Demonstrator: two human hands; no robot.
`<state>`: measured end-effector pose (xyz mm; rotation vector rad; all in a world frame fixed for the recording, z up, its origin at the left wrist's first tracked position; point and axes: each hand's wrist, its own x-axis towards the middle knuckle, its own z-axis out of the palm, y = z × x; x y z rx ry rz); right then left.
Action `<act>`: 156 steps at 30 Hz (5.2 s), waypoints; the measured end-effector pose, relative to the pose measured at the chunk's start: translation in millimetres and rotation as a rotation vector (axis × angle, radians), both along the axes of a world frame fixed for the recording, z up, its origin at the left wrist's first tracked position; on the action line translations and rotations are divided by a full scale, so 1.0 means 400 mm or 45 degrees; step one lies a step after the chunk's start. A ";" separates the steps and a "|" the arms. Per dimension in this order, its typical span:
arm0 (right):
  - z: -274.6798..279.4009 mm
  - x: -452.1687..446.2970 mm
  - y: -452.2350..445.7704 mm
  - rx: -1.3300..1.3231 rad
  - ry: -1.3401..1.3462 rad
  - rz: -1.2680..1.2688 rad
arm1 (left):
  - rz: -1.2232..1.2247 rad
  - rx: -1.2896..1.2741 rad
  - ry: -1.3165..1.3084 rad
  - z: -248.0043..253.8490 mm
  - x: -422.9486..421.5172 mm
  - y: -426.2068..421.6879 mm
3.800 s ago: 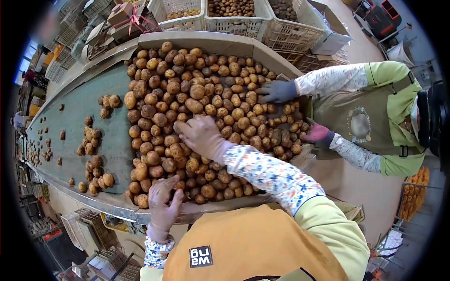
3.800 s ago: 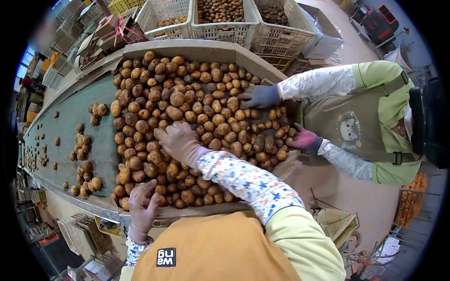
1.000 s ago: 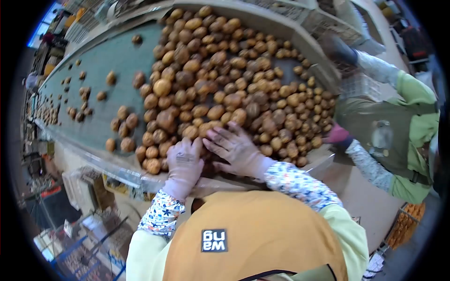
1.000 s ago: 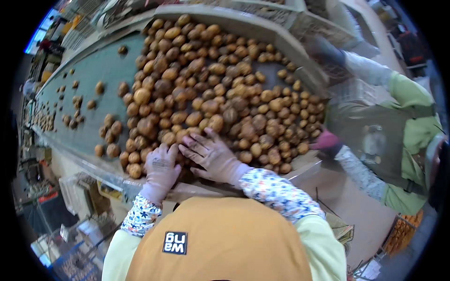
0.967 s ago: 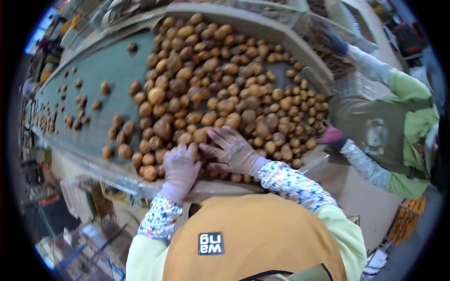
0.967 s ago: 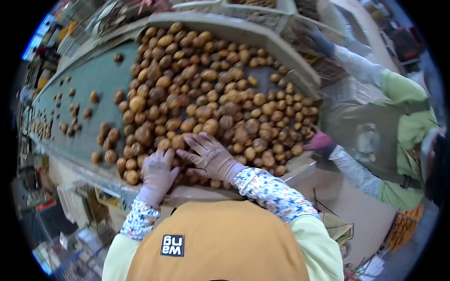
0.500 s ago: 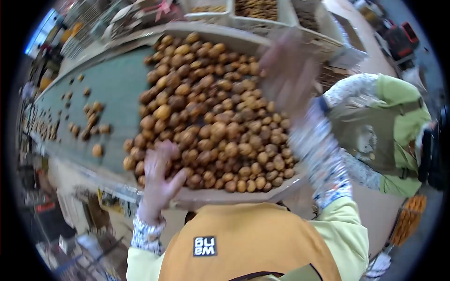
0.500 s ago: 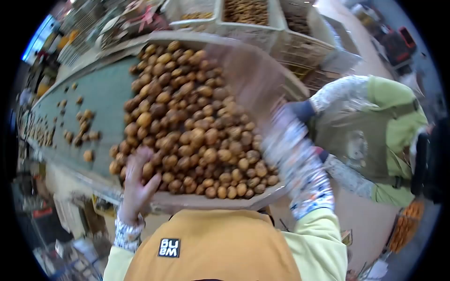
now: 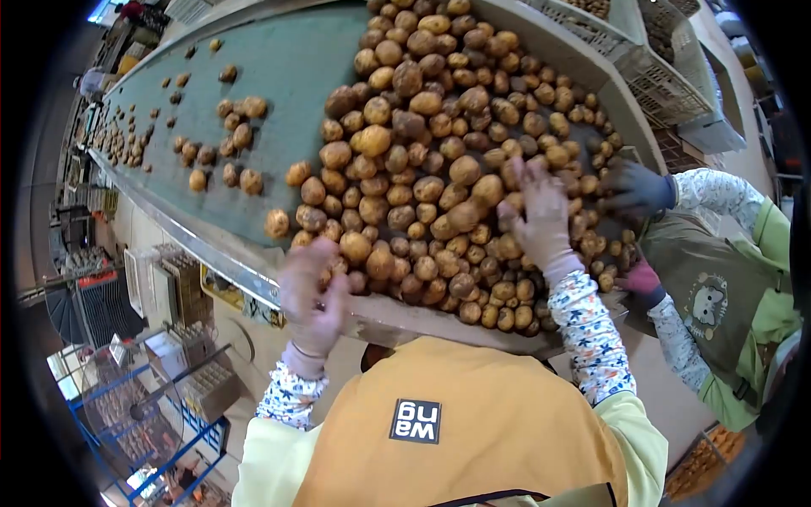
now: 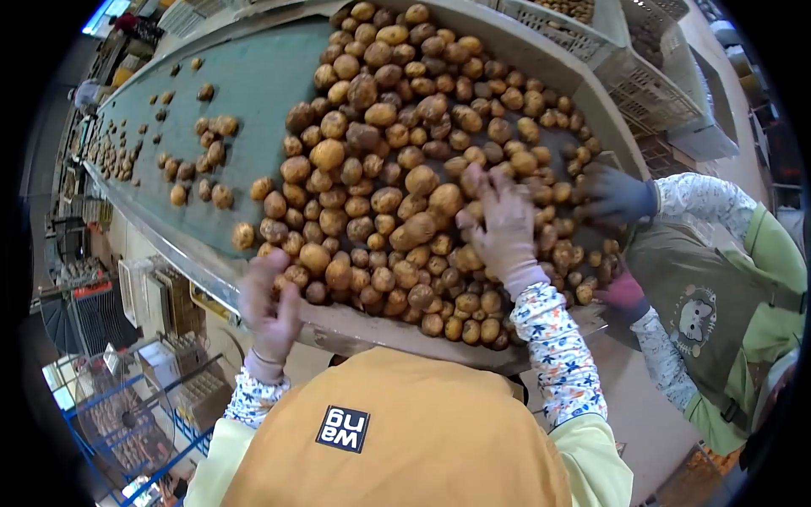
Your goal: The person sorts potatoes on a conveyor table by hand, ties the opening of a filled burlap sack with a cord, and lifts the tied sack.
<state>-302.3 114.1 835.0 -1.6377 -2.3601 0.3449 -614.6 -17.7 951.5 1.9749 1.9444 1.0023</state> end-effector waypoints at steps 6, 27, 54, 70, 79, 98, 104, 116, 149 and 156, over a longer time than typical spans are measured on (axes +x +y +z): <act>0.144 -0.302 0.032 0.368 0.411 0.441 | 0.072 0.190 0.061 -0.038 0.010 0.003; 0.385 -0.253 0.321 0.152 0.015 0.106 | 0.008 0.096 0.125 0.031 -0.020 0.007; 0.040 -0.125 -0.042 -0.015 0.175 -0.170 | -0.197 -0.412 0.698 0.012 0.089 0.011; 0.283 -0.495 0.215 -0.220 -0.265 0.391 | 0.008 0.170 0.043 0.067 -0.021 -0.023; 0.317 -0.406 0.223 -0.729 -0.200 0.495 | -0.015 0.120 -0.156 0.078 -0.047 -0.026; 0.151 -0.123 0.218 0.130 -0.041 -0.369 | -0.049 0.067 0.066 0.146 -0.043 0.002; 0.263 -0.061 0.221 -0.002 0.103 -0.129 | -0.022 0.107 -0.037 0.156 -0.046 0.007; 0.443 -0.669 0.441 -0.005 -0.475 0.490 | 0.006 0.177 -0.085 0.171 -0.043 0.001; 0.289 -0.238 -0.062 0.155 0.135 0.434 | 0.110 -0.088 0.362 0.196 -0.048 0.009; 0.268 -0.101 -0.217 0.035 0.016 0.293 | -0.261 -0.876 0.787 0.169 0.055 0.088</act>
